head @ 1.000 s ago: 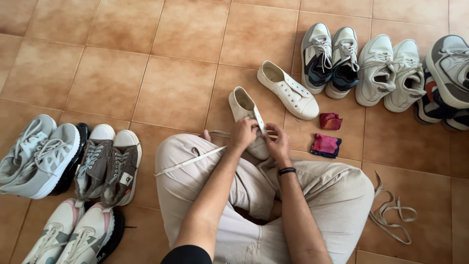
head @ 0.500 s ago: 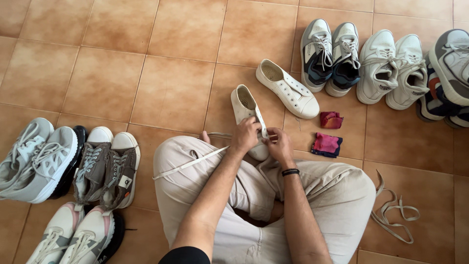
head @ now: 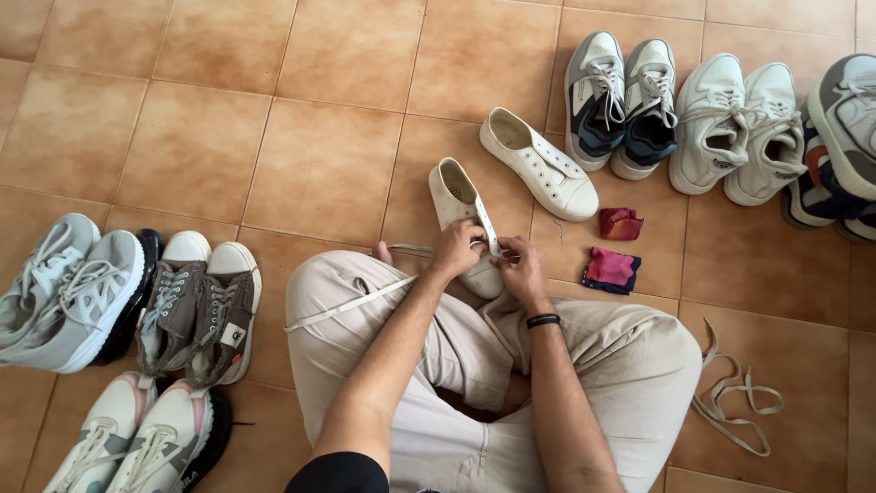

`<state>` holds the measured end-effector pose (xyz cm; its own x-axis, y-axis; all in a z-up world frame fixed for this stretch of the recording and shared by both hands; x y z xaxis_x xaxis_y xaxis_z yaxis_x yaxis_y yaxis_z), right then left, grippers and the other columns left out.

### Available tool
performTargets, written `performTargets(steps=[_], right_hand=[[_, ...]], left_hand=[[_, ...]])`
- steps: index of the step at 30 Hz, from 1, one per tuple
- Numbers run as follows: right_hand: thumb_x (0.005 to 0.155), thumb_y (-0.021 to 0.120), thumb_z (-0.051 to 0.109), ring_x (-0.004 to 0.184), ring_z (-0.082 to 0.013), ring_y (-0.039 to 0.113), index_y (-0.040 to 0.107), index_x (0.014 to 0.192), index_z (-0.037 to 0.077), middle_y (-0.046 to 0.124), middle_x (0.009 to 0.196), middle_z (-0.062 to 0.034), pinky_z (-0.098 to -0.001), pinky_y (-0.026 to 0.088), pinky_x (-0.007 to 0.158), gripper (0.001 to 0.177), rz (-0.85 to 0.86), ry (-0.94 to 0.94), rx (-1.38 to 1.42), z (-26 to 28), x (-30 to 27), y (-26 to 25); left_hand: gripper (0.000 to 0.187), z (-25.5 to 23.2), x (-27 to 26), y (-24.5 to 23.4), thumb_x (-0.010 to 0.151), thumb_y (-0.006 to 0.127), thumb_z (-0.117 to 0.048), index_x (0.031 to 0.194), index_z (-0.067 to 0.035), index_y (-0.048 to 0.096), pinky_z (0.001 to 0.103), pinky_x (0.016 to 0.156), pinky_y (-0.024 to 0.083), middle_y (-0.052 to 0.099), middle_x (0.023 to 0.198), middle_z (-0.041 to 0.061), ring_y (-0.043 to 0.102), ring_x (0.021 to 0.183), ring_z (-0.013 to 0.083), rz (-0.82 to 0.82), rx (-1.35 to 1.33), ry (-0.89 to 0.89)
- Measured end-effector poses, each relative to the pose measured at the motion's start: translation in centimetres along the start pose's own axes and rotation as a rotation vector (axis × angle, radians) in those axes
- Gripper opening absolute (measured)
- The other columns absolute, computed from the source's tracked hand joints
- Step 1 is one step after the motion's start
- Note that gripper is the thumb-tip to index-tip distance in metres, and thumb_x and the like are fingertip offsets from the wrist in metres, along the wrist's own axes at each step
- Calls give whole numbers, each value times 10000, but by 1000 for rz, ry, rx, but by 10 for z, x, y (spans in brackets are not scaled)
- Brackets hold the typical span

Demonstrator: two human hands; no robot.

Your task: The person sits on the floor and laces a white canvas shoe. They thread the laces through the eyelets, pull them tight, and adjust the length. Several other pairs of shoes are visible on the floor nearby.

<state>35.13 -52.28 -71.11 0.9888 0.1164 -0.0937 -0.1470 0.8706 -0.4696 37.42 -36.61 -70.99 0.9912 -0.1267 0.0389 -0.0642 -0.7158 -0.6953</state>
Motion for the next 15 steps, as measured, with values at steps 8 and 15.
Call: performTargets(steps=[8,15], right_hand=[[774,836,67,865,-239,748,745,1096,47,727,1017,-102,-360,595,775,335,-27,-1,-41,3,-1,-1],[744,834,25,843,-219,726,746,1115,36,734,995,-101,-350,603,757,381,-24,35,80,-25,5,9]], left_hand=[[207,2,-2,12,753,766,-95,960,-101,778,459,965,507,704,1190,132,627,1133,359,-17,99,80],[170,9,-1,16,771,756,-102,940,-102,774,460,888,545,744,1045,133,693,1020,355,19,53,1]])
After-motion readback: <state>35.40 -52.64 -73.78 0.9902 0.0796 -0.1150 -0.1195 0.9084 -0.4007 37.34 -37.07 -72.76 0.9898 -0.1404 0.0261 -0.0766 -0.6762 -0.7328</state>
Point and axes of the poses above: each hand's wrist, its own x-axis towards the middle knuckle, its own y-axis out of the palm, z = x × y, the point moved 8 cm from there along x, towards the middle knuckle
